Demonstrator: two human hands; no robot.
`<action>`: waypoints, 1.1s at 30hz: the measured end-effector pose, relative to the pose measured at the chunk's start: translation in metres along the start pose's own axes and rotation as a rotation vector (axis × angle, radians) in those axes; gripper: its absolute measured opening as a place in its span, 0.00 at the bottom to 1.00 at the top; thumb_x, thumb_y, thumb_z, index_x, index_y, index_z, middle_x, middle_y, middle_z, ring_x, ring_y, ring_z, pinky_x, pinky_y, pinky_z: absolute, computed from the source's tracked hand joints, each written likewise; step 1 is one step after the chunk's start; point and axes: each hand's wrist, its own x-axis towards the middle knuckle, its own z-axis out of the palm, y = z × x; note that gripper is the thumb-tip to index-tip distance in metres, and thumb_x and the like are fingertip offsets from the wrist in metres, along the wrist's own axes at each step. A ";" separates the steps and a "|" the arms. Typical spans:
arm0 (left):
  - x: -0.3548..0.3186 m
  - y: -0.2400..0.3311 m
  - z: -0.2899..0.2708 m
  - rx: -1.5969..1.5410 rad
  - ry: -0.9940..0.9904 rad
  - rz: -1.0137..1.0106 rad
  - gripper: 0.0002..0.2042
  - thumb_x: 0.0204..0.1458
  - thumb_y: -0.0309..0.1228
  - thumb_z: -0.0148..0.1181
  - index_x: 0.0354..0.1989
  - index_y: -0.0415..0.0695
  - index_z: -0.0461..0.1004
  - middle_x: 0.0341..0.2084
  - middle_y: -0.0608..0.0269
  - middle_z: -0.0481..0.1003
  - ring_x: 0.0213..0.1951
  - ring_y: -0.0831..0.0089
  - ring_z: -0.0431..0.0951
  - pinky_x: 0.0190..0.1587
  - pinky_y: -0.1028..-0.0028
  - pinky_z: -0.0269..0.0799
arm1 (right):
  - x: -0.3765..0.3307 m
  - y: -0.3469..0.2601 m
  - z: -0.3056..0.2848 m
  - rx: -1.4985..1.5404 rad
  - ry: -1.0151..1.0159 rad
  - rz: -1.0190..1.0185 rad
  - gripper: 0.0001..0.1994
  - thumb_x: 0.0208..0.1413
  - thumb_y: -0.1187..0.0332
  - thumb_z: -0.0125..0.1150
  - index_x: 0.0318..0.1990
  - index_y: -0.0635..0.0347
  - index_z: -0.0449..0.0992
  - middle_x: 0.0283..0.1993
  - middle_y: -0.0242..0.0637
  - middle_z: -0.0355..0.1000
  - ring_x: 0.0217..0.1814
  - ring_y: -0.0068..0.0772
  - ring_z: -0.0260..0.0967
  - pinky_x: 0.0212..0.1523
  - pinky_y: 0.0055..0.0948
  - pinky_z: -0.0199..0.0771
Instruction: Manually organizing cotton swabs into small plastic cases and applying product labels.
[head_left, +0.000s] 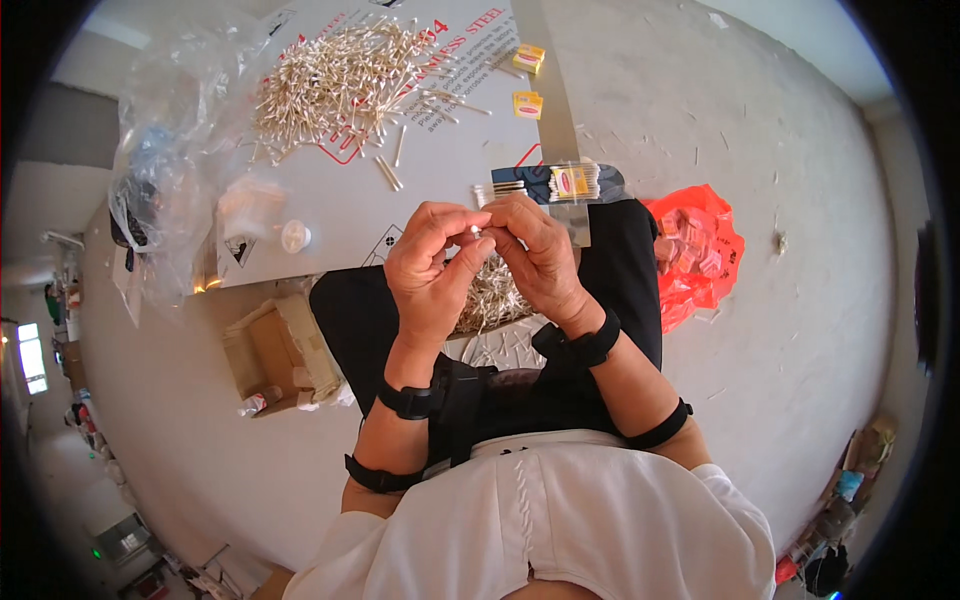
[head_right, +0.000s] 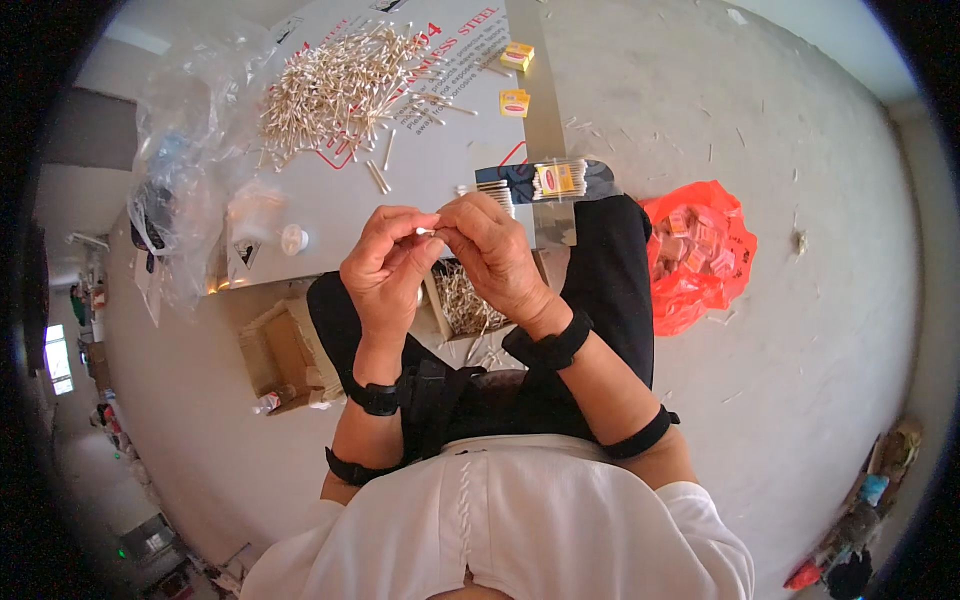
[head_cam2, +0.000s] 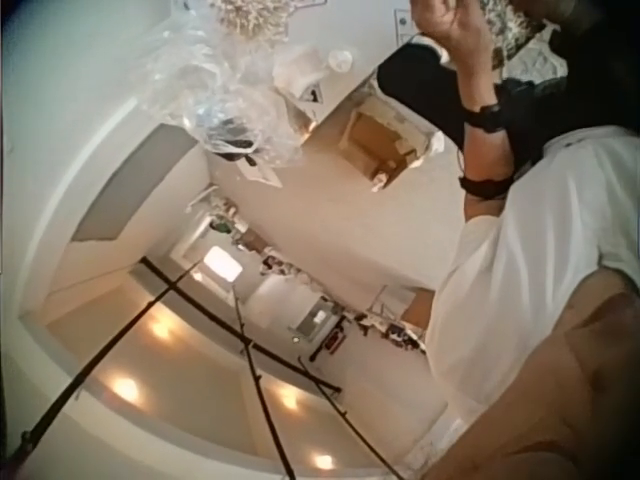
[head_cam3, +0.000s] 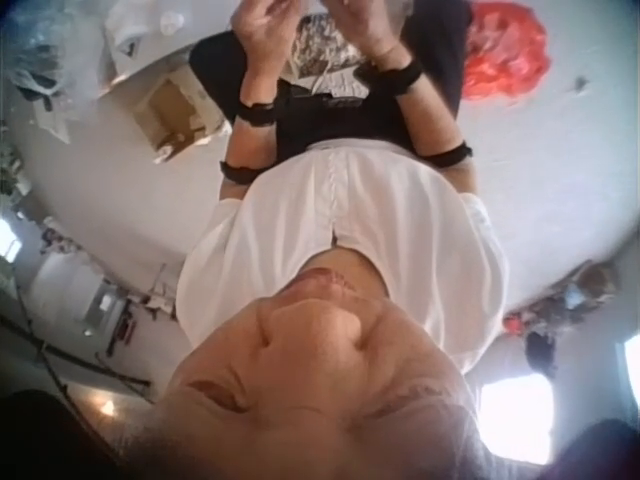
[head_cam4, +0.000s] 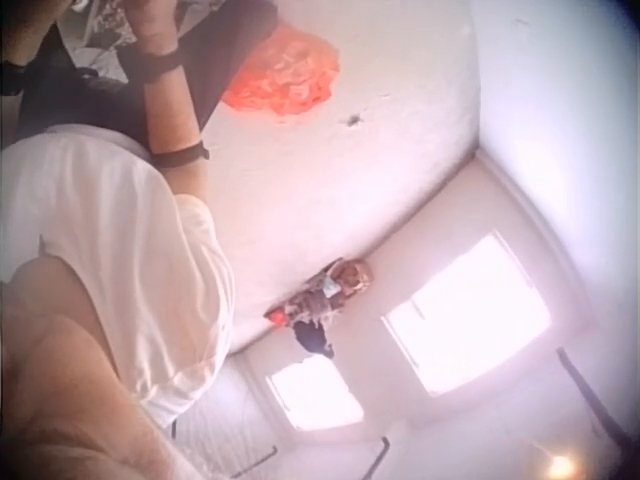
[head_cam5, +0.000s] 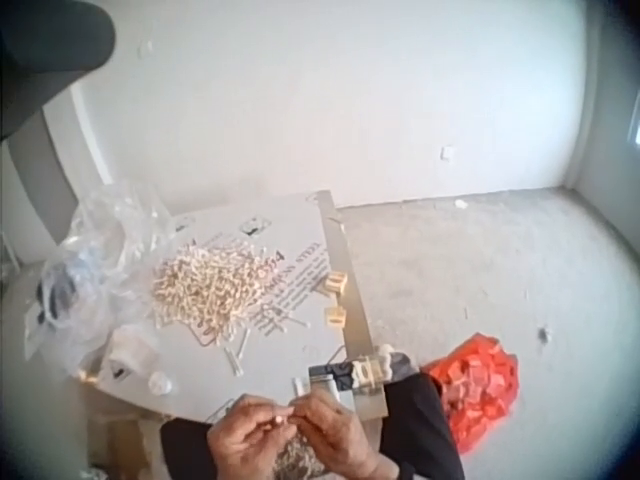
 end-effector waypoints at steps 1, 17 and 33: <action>0.000 0.002 -0.001 0.002 -0.003 0.000 0.09 0.50 0.15 0.62 0.39 0.37 0.79 0.34 0.66 0.73 0.33 0.81 0.72 0.34 0.82 0.69 | -0.001 0.000 0.000 0.002 0.003 0.000 0.08 0.54 0.83 0.58 0.41 0.65 0.74 0.40 0.40 0.73 0.41 0.39 0.71 0.41 0.30 0.71; 0.001 0.006 -0.006 0.237 -0.011 0.099 0.07 0.44 0.19 0.70 0.31 0.40 0.78 0.28 0.67 0.75 0.28 0.82 0.69 0.29 0.83 0.63 | -0.005 -0.009 -0.002 0.066 -0.021 0.005 0.07 0.55 0.83 0.58 0.40 0.66 0.74 0.38 0.40 0.70 0.40 0.39 0.70 0.41 0.28 0.70; -0.005 -0.024 -0.016 0.119 -0.069 -0.104 0.08 0.48 0.17 0.66 0.35 0.37 0.76 0.30 0.66 0.73 0.31 0.83 0.71 0.34 0.82 0.68 | -0.007 0.007 -0.005 -0.093 -0.087 0.045 0.05 0.51 0.78 0.63 0.35 0.64 0.74 0.30 0.41 0.69 0.34 0.46 0.69 0.36 0.36 0.69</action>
